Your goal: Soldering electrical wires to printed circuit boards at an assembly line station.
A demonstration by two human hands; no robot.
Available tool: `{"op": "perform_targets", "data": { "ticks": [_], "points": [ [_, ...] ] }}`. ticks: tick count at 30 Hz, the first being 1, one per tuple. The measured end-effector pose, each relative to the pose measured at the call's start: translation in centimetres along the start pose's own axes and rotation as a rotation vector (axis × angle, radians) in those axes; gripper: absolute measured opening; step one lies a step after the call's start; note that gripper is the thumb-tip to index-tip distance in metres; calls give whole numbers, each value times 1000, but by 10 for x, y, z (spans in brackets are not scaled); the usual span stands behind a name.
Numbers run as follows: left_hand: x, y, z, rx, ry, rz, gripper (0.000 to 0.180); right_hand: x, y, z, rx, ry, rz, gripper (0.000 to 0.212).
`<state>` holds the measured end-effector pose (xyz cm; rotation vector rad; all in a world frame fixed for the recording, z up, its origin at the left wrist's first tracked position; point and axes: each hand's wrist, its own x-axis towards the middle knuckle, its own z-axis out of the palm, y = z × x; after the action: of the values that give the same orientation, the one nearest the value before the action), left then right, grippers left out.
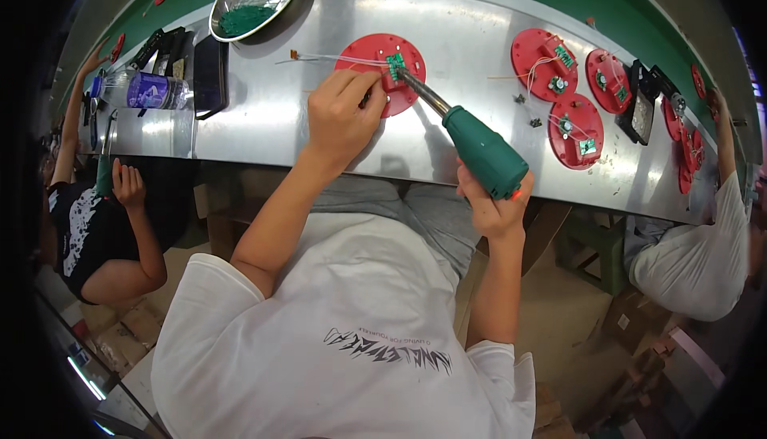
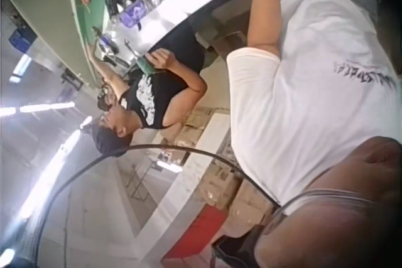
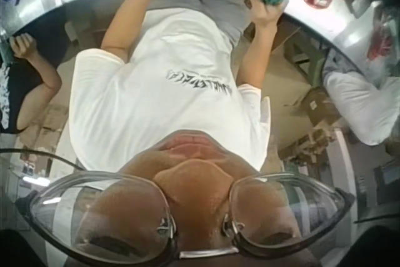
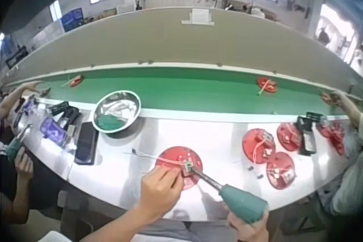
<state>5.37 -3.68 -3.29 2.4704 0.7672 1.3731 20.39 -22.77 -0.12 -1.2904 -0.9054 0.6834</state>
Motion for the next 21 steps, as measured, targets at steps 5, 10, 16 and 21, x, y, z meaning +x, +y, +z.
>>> {"op": "perform_targets", "data": {
  "ticks": [5,10,16,21],
  "points": [
    [-1,0,2,-6,-8,22,8,0,6,-1,5,5,-3,19],
    [-2,-1,0,-7,-8,32,7,0,2,1,-34,3,18,19],
    [-5,1,-1,-20,-88,-41,13,2,2,0,-33,2,45,18],
    [-3,0,-1,-16,-79,-34,13,2,5,-12,-113,-108,111,33]
  ]
}}
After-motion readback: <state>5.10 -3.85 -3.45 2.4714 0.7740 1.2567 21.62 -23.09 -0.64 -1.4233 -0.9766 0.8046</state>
